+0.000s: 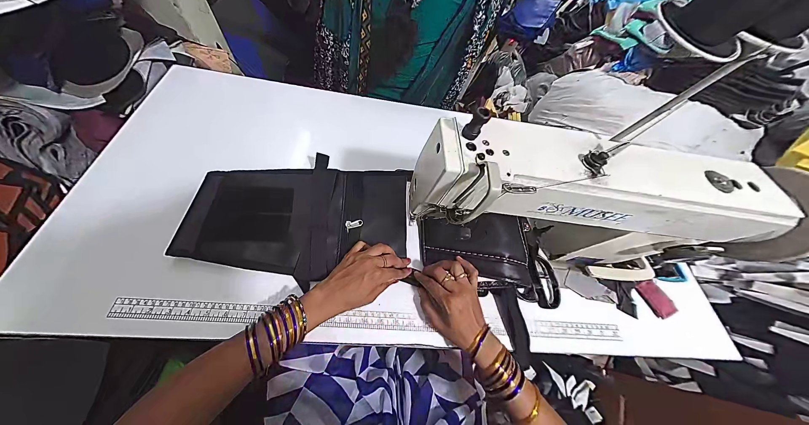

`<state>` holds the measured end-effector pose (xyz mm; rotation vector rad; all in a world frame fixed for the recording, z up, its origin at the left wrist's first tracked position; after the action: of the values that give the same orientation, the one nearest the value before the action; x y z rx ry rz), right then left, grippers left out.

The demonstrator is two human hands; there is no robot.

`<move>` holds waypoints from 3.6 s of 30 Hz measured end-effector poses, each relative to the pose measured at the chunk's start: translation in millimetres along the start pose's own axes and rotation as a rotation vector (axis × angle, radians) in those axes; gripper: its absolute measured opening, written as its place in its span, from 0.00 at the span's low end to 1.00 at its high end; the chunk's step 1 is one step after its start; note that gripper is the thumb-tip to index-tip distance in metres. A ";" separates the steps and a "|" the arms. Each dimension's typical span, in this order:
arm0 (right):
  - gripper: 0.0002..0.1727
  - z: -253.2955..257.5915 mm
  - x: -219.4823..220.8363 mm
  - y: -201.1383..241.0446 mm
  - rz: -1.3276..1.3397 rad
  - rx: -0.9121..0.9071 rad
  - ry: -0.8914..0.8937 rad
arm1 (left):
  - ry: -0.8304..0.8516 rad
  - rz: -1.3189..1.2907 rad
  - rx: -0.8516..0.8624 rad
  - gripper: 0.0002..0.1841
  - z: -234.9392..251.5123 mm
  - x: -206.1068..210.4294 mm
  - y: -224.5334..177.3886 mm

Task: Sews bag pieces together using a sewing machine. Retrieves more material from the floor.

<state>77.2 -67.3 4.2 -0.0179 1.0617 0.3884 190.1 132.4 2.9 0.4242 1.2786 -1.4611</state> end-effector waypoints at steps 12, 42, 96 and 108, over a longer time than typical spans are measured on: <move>0.15 43.0 21.3 -26.7 0.019 0.044 -0.037 | -0.006 -0.016 -0.013 0.19 32.4 -4.8 43.1; 0.22 -88.0 -128.2 -157.2 -0.077 1.451 -0.277 | -0.053 0.095 -0.021 0.20 32.0 -0.7 37.6; 0.08 24.2 21.3 1.8 -0.075 0.178 -0.174 | -0.052 0.043 0.039 0.17 32.1 -6.4 44.4; 0.06 31.0 24.4 9.5 -0.264 0.272 -0.159 | 0.000 0.053 0.050 0.16 32.5 -9.1 43.4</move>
<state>110.7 -44.9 0.4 0.1126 0.9331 0.0048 242.7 116.5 1.5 0.4877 1.2238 -1.4503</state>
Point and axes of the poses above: each hand's wrist, its own z-axis towards the middle knuckle, its own x-axis out of the palm, y = z × x, the point moved 1 cm from there along z, towards the middle knuckle
